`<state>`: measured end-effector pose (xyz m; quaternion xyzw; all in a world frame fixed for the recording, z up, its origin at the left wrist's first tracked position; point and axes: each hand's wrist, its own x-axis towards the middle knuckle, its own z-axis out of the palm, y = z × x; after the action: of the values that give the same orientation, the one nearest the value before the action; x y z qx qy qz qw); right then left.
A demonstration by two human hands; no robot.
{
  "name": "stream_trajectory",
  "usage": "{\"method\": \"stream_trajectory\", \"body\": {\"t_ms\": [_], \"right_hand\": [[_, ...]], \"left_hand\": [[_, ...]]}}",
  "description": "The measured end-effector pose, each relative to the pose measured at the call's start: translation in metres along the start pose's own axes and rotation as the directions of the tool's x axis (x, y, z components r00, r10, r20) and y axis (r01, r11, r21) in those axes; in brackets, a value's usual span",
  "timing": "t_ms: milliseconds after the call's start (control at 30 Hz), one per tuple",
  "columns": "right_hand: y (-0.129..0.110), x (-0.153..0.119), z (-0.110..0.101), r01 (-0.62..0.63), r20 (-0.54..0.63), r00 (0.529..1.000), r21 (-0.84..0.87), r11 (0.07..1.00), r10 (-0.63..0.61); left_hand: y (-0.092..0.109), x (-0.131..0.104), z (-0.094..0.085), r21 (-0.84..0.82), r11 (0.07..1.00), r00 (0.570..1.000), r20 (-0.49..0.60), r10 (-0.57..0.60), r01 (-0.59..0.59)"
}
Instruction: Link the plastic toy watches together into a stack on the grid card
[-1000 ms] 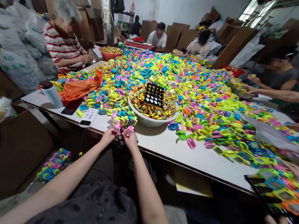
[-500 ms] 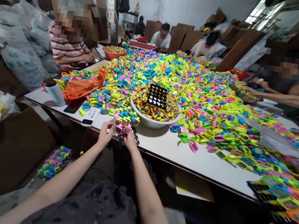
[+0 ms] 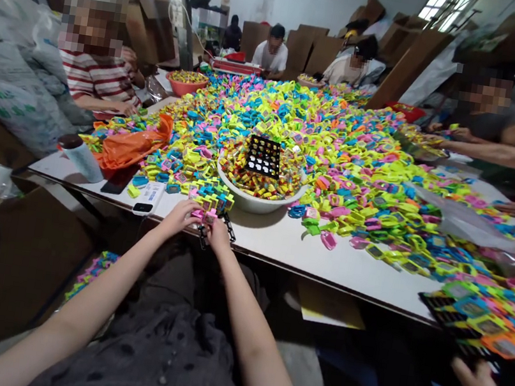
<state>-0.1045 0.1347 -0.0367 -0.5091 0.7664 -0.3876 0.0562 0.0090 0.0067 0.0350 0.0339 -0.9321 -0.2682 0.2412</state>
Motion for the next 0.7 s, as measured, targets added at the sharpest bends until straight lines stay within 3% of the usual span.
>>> {"method": "stream_trajectory", "body": {"t_ms": [233,433,700], "right_hand": [[-0.006,-0.001,0.002,0.001,-0.009,1.0,-0.091,0.996,-0.001],[-0.014,-0.005,-0.003,-0.045,-0.013,0.999,-0.267,0.963,0.044],[-0.018,-0.004,-0.007,-0.022,0.046,0.998,-0.365,0.931,0.042]], "left_hand": [[0.001,0.003,-0.001,0.012,1.0,1.0,0.013,-0.014,0.014],[0.001,0.002,0.001,0.037,0.999,0.999,-0.005,-0.033,0.033],[0.0,0.002,0.002,0.081,0.996,1.0,-0.009,-0.022,0.023]]}}
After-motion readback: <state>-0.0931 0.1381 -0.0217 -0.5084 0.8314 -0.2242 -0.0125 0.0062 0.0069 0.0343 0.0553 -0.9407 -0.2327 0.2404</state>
